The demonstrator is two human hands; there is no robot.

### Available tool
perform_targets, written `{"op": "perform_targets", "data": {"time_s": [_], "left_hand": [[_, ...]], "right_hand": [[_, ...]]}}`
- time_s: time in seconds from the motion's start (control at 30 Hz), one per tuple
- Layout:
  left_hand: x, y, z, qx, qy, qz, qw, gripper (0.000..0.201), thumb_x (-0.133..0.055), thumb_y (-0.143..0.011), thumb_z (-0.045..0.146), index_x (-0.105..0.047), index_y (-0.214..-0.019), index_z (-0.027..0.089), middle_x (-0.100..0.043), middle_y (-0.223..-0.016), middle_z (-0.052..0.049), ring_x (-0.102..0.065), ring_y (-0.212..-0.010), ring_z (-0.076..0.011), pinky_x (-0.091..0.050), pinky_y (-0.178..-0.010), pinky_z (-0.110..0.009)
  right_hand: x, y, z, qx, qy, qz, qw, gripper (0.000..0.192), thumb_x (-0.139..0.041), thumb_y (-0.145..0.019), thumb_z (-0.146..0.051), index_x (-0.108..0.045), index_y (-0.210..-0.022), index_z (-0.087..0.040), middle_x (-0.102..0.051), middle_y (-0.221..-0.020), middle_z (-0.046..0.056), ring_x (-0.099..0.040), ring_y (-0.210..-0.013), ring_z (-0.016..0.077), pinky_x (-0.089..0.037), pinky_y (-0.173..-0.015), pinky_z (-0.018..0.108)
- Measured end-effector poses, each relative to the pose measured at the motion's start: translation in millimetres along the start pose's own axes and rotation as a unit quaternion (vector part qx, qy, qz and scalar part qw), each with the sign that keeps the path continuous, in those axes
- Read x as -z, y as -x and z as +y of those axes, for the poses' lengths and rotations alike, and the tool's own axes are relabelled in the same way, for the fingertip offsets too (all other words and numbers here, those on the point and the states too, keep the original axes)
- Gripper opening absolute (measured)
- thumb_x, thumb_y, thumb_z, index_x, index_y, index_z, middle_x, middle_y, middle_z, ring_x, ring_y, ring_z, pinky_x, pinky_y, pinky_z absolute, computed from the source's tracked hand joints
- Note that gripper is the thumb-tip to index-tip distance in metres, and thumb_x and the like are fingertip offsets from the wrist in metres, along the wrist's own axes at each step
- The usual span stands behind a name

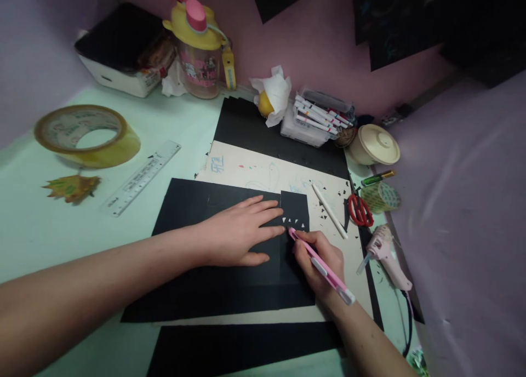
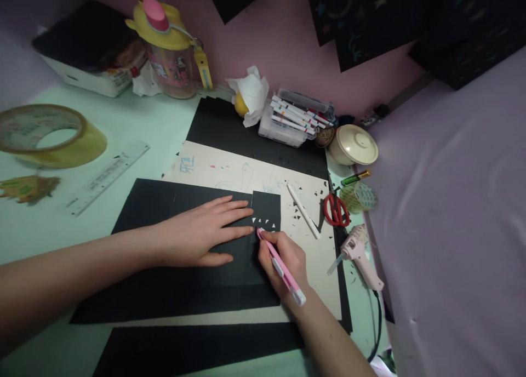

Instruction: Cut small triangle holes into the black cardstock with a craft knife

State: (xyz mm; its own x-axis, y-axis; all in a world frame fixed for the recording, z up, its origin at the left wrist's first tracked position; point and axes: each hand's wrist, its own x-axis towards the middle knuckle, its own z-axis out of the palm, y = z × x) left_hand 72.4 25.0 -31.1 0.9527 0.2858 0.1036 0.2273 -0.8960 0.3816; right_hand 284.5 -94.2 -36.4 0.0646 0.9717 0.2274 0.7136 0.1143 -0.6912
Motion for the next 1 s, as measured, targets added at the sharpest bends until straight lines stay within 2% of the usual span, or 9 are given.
{"op": "perform_targets", "data": {"time_s": [0.23,0.37,0.67,1.0], "left_hand": [[1.0,0,1,0.002,-0.003,-0.003,1.0,0.057,-0.057,-0.088,0.049,-0.051,-0.137,0.022,-0.037,-0.151,-0.013,-0.028,-0.142,-0.0312,-0.016,-0.118,-0.048],[0.6,0,1,-0.001,-0.004,-0.003,1.0,0.057,-0.057,-0.088,0.05,-0.051,-0.137,0.022,-0.037,-0.151,-0.013,-0.029,-0.142,-0.0316,-0.018,-0.117,-0.048],[-0.5,0,-1,-0.006,-0.002,0.004,1.0,0.056,-0.057,-0.088,0.048,-0.051,-0.137,0.022,-0.038,-0.15,-0.013,-0.029,-0.142,-0.0315,-0.018,-0.117,-0.048],[2.4,0,1,-0.01,-0.012,0.006,1.0,0.053,-0.057,-0.088,0.048,-0.054,-0.133,0.02,-0.04,-0.149,-0.015,-0.031,-0.141,-0.0309,-0.02,-0.116,-0.048]], "right_hand": [[0,1,1,-0.039,-0.033,0.011,0.999,0.005,-0.058,-0.087,-0.021,-0.062,-0.088,-0.021,-0.064,-0.067,-0.002,-0.057,-0.053,0.0107,-0.045,-0.054,0.023],[-1,0,4,-0.076,-0.07,0.019,0.994,0.007,-0.058,-0.088,-0.024,-0.064,-0.089,-0.021,-0.063,-0.067,-0.002,-0.058,-0.056,0.0118,-0.045,-0.054,0.023],[2,-12,-3,-0.131,-0.157,0.0,0.979,0.011,-0.058,-0.089,-0.028,-0.065,-0.085,-0.021,-0.065,-0.065,-0.002,-0.059,-0.06,0.0117,-0.046,-0.057,0.022],[8,-17,-3,-0.158,-0.159,-0.031,0.974,0.013,-0.059,-0.09,-0.03,-0.065,-0.085,-0.02,-0.065,-0.067,-0.002,-0.059,-0.062,0.0113,-0.045,-0.058,0.021]]}}
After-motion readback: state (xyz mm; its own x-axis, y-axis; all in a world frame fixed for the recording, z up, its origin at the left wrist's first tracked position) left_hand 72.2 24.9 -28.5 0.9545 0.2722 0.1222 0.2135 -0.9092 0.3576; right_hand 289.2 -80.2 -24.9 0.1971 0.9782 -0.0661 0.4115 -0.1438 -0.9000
